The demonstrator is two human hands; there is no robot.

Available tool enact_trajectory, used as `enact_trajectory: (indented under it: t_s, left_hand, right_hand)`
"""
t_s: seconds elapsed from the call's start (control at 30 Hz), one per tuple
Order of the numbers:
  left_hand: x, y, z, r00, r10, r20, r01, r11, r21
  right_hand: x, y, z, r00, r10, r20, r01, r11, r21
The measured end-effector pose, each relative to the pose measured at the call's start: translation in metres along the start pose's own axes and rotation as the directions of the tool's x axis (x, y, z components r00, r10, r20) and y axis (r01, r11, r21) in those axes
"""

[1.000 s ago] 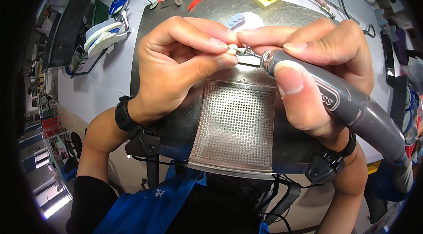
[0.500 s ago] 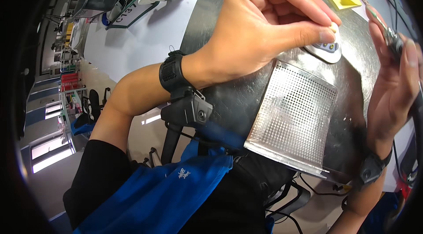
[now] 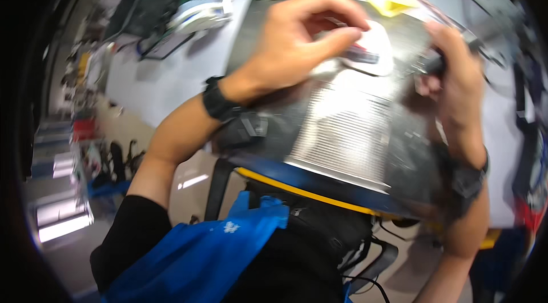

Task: Using a rotary tool to polish and refine a dental prosthesis and fitting it into a model.

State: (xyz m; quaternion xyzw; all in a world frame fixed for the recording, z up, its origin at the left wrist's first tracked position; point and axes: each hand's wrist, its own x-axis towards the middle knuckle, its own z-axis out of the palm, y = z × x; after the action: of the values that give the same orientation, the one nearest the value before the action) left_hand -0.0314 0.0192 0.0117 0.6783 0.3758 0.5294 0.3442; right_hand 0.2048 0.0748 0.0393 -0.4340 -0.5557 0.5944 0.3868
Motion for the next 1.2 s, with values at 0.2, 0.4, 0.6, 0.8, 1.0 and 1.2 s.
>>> enact_trajectory:
  t_s: [0.2,0.4,0.6,0.8,1.0,1.2]
  left_hand:
    - [0.025,0.034,0.012,0.951,0.163,0.262,-0.180,0.983,0.040]
    - [0.059,0.077,0.057,0.772,0.414,0.483,-0.560,0.803,0.207]
    - [0.062,0.071,0.075,0.720,0.249,0.648,-0.546,0.779,0.308]
    - [0.062,0.059,0.076,0.709,0.258,0.656,-0.464,0.872,0.157]
    - [0.059,0.050,0.066,0.707,0.221,0.672,-0.412,0.901,0.138]
    - [0.054,0.048,0.064,0.710,0.266,0.653,-0.447,0.886,0.126]
  right_hand:
    - [0.017,0.000,-0.002,0.999,-0.011,-0.042,0.009,0.999,-0.050]
    - [0.012,-0.004,-0.015,0.928,-0.357,0.109,0.370,0.837,-0.404]
    - [-0.005,-0.011,-0.013,0.885,-0.450,0.120,0.451,0.765,-0.459]
    - [0.034,0.021,-0.028,0.630,-0.700,0.335,0.715,0.356,-0.601]
    - [0.023,0.000,-0.019,0.965,-0.244,0.097,0.257,0.952,-0.165]
    - [0.020,-0.001,-0.015,0.992,-0.120,0.045,0.125,0.986,-0.111]
